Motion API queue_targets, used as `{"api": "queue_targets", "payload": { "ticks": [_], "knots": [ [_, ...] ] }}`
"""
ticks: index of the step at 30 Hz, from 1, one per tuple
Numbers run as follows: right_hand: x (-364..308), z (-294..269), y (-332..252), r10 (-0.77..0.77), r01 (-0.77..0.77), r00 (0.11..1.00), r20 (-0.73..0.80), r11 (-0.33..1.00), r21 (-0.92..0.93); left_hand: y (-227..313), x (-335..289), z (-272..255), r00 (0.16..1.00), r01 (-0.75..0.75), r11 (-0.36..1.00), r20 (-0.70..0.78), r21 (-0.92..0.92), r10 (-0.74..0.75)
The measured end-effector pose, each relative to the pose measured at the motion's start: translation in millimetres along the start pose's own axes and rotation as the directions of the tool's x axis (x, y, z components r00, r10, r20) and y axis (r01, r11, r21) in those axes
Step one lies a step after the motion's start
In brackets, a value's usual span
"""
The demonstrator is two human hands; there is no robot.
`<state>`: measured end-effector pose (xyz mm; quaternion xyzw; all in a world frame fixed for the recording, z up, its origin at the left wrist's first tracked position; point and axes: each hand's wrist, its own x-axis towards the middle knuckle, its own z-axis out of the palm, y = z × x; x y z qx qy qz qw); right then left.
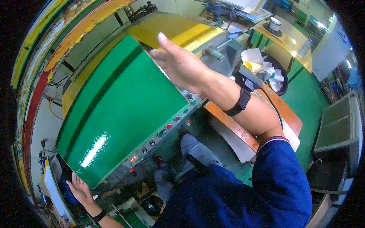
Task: Operating a semi-automatic screen printing machine to print patterns onto electronic boards and organizing them into a rack.
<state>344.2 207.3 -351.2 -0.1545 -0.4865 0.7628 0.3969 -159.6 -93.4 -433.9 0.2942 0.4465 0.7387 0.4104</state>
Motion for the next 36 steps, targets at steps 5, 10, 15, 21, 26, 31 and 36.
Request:
{"api": "queue_targets", "payload": {
  "ticks": [5, 10, 15, 21, 26, 31, 36],
  "knots": [
    [-22.4, 12.0, -7.2, 0.021, -0.024, 0.997, 0.072, 0.999, 0.042, -2.1, -22.1, -5.6, 0.998, 0.064, 0.997, 0.019, 0.034, -0.065],
    [-36.4, 27.5, -8.5, 0.024, -0.028, 0.999, 0.048, 0.997, 0.077, 5.3, -34.7, -4.7, 0.998, 0.054, 0.998, -0.013, 0.011, -0.054],
    [-32.8, 26.2, -6.6, 0.02, -0.022, 0.999, 0.028, 0.996, 0.085, 4.1, -38.3, -5.7, 1.0, 0.003, 1.0, -0.004, 0.02, -0.003],
    [-48.8, 37.2, -1.8, -0.1, 0.107, 0.99, 0.096, 0.991, -0.074, -0.9, -50.8, -14.9, 0.997, -0.077, 0.997, 0.029, 0.01, 0.077],
    [-73.0, 50.4, 24.2, -0.247, 0.258, 0.966, 0.072, 0.935, -0.242, -19.8, -63.2, -32.0, 0.967, -0.217, 0.97, -0.114, 0.107, 0.229],
    [-81.2, 57.2, 39.6, -0.416, 0.451, 0.892, 0.175, 0.803, -0.391, -22.6, -76.9, -29.2, 0.967, -0.214, 0.97, -0.113, 0.118, 0.227],
    [-92.1, 70.1, 50.8, -0.415, 0.437, 0.898, 0.148, 0.8, -0.411, -26.8, -88.1, -38.9, 0.952, -0.256, 0.957, -0.134, 0.136, 0.274]
  ]
}}
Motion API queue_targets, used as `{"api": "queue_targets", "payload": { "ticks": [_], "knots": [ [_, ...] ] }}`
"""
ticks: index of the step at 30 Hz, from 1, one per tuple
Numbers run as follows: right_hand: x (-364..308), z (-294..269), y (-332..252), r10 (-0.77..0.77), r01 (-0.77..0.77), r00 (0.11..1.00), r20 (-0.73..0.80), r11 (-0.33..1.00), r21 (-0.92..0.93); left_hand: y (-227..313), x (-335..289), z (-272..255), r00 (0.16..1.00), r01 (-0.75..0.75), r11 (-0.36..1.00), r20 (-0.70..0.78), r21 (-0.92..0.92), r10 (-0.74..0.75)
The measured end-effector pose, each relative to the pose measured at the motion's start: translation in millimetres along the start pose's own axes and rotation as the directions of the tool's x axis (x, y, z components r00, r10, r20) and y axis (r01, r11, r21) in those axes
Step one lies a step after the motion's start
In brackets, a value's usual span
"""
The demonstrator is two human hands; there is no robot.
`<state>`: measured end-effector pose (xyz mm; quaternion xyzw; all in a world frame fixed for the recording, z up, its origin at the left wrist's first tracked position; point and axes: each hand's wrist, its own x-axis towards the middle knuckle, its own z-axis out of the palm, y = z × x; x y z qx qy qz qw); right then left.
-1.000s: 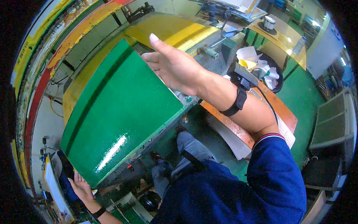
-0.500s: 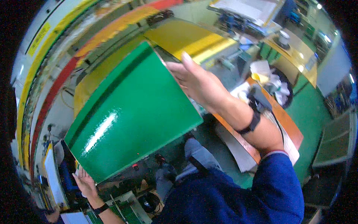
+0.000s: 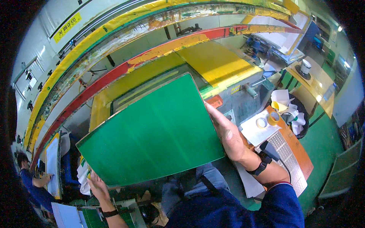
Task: Operating a semi-automatic screen printing machine to print patterns onto electronic boards and organizing them into a rack.
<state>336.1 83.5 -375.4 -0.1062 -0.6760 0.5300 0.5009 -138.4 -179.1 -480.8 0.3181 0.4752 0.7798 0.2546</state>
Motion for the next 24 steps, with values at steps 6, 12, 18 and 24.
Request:
{"api": "queue_targets", "payload": {
  "ticks": [6, 12, 18, 24],
  "knots": [
    [-3.5, -37.1, 44.1, 0.032, -0.026, 0.995, -0.097, 0.998, 0.062, 54.9, -23.3, 31.5, 0.993, -0.105, 0.937, 0.088, 0.334, 0.08],
    [2.2, -50.4, 32.0, 0.549, -0.478, 0.836, 0.006, 0.722, 0.501, 123.0, -22.2, 77.5, 0.852, -0.523, 0.684, 0.329, 0.509, 0.406],
    [-12.1, -56.1, 28.7, 0.654, -0.668, 0.713, 0.252, 0.526, 0.526, 132.5, -15.5, 71.6, 0.763, -0.576, 0.43, 0.269, 0.695, 0.588],
    [-34.1, -60.0, 1.6, 0.516, -0.511, 0.853, -0.073, 0.856, 0.078, 133.8, 13.5, 51.6, 0.877, -0.406, 0.443, 0.204, 0.799, 0.435]
  ]
}}
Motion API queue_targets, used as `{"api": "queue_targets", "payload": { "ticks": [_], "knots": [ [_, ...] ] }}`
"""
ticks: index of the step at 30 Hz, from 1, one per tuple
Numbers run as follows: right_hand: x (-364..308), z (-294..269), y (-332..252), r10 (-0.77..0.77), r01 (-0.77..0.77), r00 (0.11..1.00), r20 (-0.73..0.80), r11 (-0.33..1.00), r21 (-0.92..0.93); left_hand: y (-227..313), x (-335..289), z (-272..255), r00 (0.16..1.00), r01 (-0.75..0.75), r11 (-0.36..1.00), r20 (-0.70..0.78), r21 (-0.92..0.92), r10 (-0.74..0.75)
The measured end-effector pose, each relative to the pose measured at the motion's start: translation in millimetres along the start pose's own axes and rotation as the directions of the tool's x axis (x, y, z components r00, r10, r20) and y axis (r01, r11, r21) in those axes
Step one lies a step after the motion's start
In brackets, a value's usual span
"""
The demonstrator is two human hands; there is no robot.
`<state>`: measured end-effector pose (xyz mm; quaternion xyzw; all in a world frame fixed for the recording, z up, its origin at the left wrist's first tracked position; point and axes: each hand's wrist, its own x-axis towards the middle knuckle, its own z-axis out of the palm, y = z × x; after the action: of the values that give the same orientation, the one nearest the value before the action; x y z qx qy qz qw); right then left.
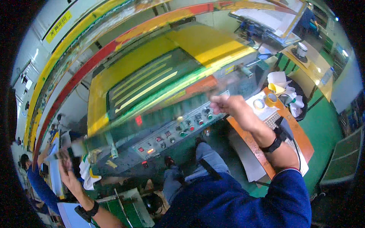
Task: Operating a semi-automatic screen printing machine to print patterns onto electronic boards and organizing them into a rack.
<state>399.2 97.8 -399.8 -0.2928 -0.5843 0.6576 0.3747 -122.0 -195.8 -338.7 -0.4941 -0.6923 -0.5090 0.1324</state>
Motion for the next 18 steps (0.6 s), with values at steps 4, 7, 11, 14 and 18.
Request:
{"api": "queue_targets", "payload": {
  "ticks": [4, 7, 11, 14, 18],
  "knots": [
    [-19.2, 31.1, -26.7, -0.445, 0.408, 0.885, 0.133, 0.607, -0.681, -33.1, -10.9, -7.6, 0.918, 0.382, 0.919, 0.149, -0.092, -0.367],
    [-27.0, 37.9, -29.2, -0.458, 0.419, 0.877, 0.147, 0.578, -0.7, -35.6, -14.0, -10.2, 0.827, 0.518, 0.854, 0.276, -0.039, -0.489],
    [-28.5, 37.6, -23.7, -0.448, 0.436, 0.876, 0.178, 0.579, -0.689, -35.5, -24.2, -14.6, 0.784, 0.563, 0.823, 0.271, 0.068, -0.559],
    [-32.9, 36.6, -20.1, -0.424, 0.426, 0.888, 0.179, 0.612, -0.666, -23.4, -27.9, -12.8, 0.777, 0.582, 0.809, 0.237, 0.087, -0.584],
    [-36.1, 33.0, -13.8, -0.387, 0.4, 0.905, 0.178, 0.631, -0.665, -30.2, -33.3, -10.8, 0.75, 0.596, 0.795, 0.273, 0.118, -0.603]
  ]
}}
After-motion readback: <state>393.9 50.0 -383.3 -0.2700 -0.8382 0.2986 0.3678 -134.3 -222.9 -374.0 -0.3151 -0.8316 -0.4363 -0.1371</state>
